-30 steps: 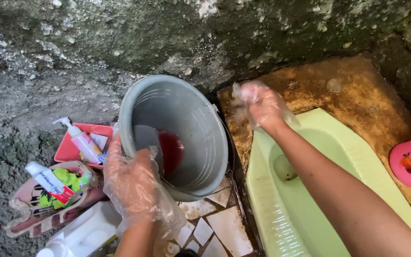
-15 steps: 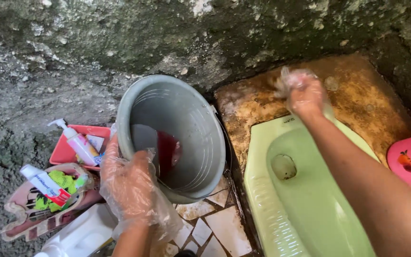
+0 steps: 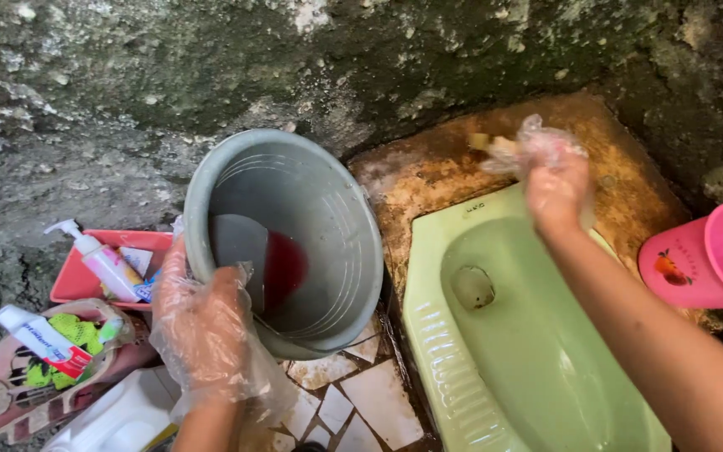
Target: The person squats beside a green squat toilet and repeatedly scrubs its surface with a brush dipped in red liquid from a grey bucket. They rinse the brush in a pink cup and continue scrubbing the bowl and surrounding tiles.
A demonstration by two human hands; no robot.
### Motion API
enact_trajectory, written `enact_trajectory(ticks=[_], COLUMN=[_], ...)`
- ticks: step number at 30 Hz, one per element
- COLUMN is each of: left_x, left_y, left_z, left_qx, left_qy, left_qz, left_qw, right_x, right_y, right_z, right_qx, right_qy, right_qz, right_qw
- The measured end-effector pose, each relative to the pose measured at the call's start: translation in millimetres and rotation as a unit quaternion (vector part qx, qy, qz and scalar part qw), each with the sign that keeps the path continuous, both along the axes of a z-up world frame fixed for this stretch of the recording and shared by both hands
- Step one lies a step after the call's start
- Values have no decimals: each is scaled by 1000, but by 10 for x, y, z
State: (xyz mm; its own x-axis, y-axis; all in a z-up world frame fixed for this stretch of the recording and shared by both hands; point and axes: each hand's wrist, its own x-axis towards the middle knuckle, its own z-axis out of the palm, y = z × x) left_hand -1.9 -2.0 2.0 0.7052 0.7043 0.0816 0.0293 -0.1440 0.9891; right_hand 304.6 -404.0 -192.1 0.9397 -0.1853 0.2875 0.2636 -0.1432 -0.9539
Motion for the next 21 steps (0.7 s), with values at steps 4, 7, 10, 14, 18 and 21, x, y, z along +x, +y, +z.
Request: enact_trajectory(ticks=[4, 7, 10, 14, 18, 21], left_x=[-3, -5, -1, 24, 55, 41], left_y=[-11, -46, -87, -125, -172, -201], left_z=[-48, -16, -27, -50, 2, 28], left_qx=[19, 7, -31, -92, -108, -52], left_qy=[25, 16, -3, -13, 9, 14], left_qz=[25, 9, -11, -11, -16, -25], left_qw=[999, 1000, 999, 996, 994, 998], right_x=[-1249, -1750, -2030, -2172, -2120, -2027], right_y=[1076, 1706, 2248, 2472, 2281, 2169], right_z=[1007, 963, 755, 366, 230, 380], right_qx=[-134, 198, 246, -27, -163, 0], right_qy=[-138, -31, 83, 93, 95, 184], right_qz=[-23, 204, 376, 305, 289, 336], right_qw=[981, 958, 890, 947, 939, 924])
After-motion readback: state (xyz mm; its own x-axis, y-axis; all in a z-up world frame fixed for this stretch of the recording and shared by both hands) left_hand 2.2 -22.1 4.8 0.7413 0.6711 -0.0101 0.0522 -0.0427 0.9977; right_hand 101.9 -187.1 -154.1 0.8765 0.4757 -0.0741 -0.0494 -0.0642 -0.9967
